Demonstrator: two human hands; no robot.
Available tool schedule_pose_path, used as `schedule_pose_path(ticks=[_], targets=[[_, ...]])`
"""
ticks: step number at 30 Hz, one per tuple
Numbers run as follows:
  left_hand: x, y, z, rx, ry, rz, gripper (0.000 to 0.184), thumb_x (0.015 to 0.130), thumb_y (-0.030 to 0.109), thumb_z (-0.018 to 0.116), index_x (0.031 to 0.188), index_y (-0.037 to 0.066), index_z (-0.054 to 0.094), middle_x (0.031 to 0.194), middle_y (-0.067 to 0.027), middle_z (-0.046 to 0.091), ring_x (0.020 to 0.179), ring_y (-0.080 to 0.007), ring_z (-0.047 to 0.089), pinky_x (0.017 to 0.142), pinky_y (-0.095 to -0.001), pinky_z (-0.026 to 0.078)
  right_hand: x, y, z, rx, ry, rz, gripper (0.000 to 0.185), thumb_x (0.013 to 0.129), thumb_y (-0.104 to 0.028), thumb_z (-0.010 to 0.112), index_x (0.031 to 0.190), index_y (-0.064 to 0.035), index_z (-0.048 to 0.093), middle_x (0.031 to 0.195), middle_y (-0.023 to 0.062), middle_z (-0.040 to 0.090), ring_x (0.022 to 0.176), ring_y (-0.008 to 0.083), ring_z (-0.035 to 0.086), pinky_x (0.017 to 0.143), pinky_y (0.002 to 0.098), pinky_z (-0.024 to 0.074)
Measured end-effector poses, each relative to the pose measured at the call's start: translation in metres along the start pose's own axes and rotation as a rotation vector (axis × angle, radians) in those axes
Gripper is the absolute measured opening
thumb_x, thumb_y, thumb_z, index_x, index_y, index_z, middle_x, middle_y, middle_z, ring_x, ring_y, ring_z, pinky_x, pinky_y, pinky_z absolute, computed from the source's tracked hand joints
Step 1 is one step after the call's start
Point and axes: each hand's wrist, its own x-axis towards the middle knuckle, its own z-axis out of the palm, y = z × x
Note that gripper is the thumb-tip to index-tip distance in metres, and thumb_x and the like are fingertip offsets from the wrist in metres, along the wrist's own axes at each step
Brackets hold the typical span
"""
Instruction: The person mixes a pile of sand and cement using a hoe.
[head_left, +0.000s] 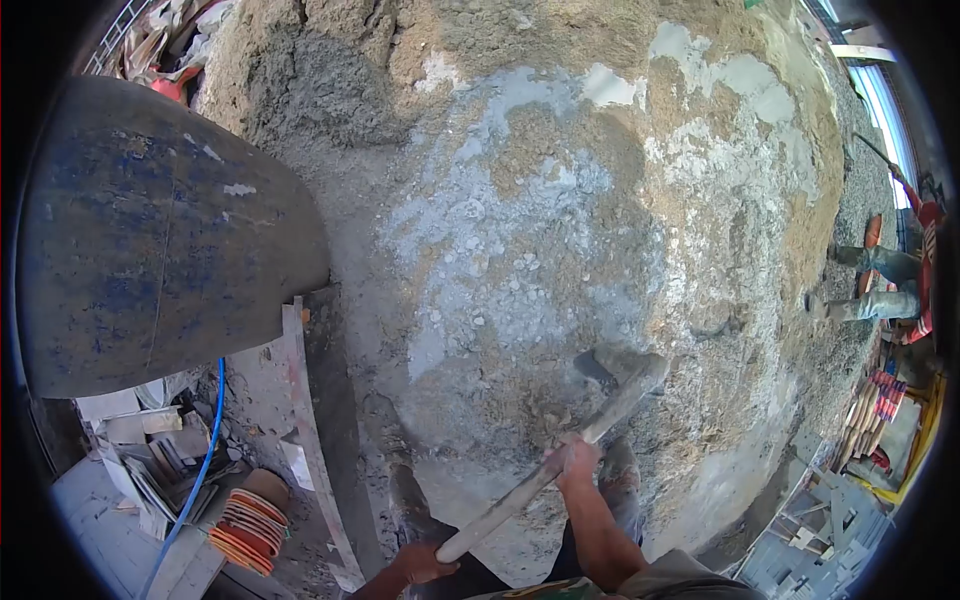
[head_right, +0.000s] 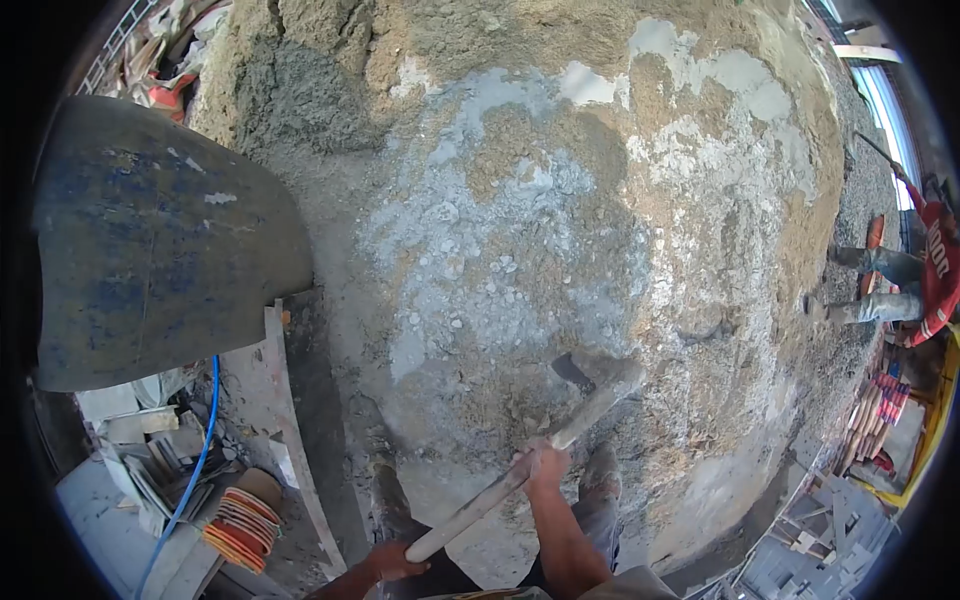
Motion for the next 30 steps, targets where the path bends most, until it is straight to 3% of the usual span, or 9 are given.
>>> schedule_pose_path(ticks=[3, 4, 8, 11, 14, 15, 21, 27, 30], targets=[[0.074, 0.078, -0.046, -0.013, 0.303, 0.249, 0.056, 0.071, 0.054, 0.066, 0.108, 0.013, 0.063, 0.087, -0.0132, 0.068, 0.082, -0.0319, 0.066, 0.076, -0.0411, 0.051, -0.041, -0.135, 0.101, -0.036, -0.265, -0.455, 0.01, 0.076, -0.005, 0.054, 0.081, 0.0022, 0.049, 0.066, 0.0106, 0.05, 0.048, 0.0229, 0.055, 0.043, 0.033, 0.0498], [0.108, 0.103, -0.07, -0.046, 0.439, 0.424, 0.059, 0.071, 0.052, 0.069, 0.112, 0.011, 0.063, 0.083, -0.0135, 0.068, 0.077, -0.0304, 0.067, 0.072, -0.0392, 0.052, -0.059, -0.183, 0.144, -0.055, -0.395, -0.577, 0.021, 0.074, -0.001, 0.052, 0.093, 0.0039, 0.046, 0.069, 0.0107, 0.053, 0.049, 0.0214, 0.056, 0.045, 0.0334, 0.0504], [0.16, 0.228, -0.218, -0.203, 1.009, 0.63, 0.049, 0.07, 0.045, 0.075, 0.098, 0.006, 0.063, 0.078, -0.0153, 0.067, 0.072, -0.0308, 0.067, 0.065, -0.0396, 0.051, -0.08, -0.315, 0.317, -0.181, -0.863, -0.97, 0.022, 0.082, -0.02, 0.064, 0.079, 0.0005, 0.056, 0.071, 0.0085, 0.057, 0.055, 0.0177, 0.059, 0.05, 0.0288, 0.0532], [0.154, 0.258, -0.291, -0.253, 1.162, 0.608, 0.047, 0.073, 0.04, 0.074, 0.092, 0.0, 0.061, 0.07, -0.0145, 0.064, 0.062, -0.0273, 0.064, 0.059, -0.0392, 0.049, -0.062, -0.331, 0.435, -0.258, -0.946, -1.131, 0.022, 0.081, -0.016, 0.063, 0.084, 0.0048, 0.057, 0.071, 0.0106, 0.058, 0.055, 0.0194, 0.06, 0.048, 0.0317, 0.0519], [0.173, 0.224, -0.263, -0.638, 1.025, 0.601, 0.042, 0.075, 0.035, 0.075, 0.089, -0.002, 0.059, 0.065, -0.0083, 0.061, 0.056, -0.0179, 0.058, 0.055, -0.0341, 0.047, 0.002, -0.268, 0.489, -0.516, -0.85, -0.989, 0.024, 0.079, -0.014, 0.062, 0.084, 0.0095, 0.057, 0.071, 0.0135, 0.059, 0.054, 0.0218, 0.062, 0.044, 0.0331, 0.0511], [0.173, 0.221, -0.233, -0.82, 0.852, 0.513, 0.037, 0.077, 0.029, 0.075, 0.088, -0.002, 0.058, 0.064, -0.0027, 0.056, 0.054, -0.0101, 0.05, 0.05, -0.0289, 0.043, 0.044, -0.233, 0.496, -0.587, -0.739, -0.903, 0.028, 0.076, -0.012, 0.061, 0.085, 0.0139, 0.056, 0.074, 0.0161, 0.06, 0.054, 0.0245, 0.062, 0.042, 0.0365, 0.0503], [0.12, 0.216, -0.106, -1.226, 0.441, 0.421, 0.027, 0.081, 0.022, 0.072, 0.088, 0.002, 0.055, 0.062, 0.0007, 0.052, 0.051, -0.006, 0.047, 0.044, -0.0233, 0.037, 0.05, -0.158, 0.384, -0.93, -0.605, -0.688, 0.025, 0.073, -0.008, 0.059, 0.085, 0.0138, 0.058, 0.067, 0.0176, 0.059, 0.049, 0.0286, 0.061, 0.041, 0.038, 0.0498], [0.04, 0.132, -0.005, -0.966, 0.177, 0.007, 0.035, 0.078, 0.032, 0.072, 0.083, -0.001, 0.059, 0.061, -0.0029, 0.057, 0.052, -0.0097, 0.051, 0.051, -0.0285, 0.043, 0.07, -0.045, 0.215, -0.831, -0.4, -0.371, 0.023, 0.075, -0.01, 0.06, 0.078, 0.0124, 0.058, 0.063, 0.0148, 0.057, 0.048, 0.0267, 0.059, 0.041, 0.0382, 0.0495], [0.007, 0.072, 0.033, -0.632, 0.049, -0.124, 0.043, 0.074, 0.039, 0.069, 0.097, 0.003, 0.063, 0.077, -0.0111, 0.065, 0.069, -0.0214, 0.064, 0.064, -0.0347, 0.049, 0.071, 0.035, 0.11, -0.756, -0.181, -0.166, 0.017, 0.08, -0.01, 0.058, 0.086, 0.0056, 0.057, 0.063, 0.0119, 0.056, 0.046, 0.0248, 0.059, 0.04, 0.0372, 0.0485]])
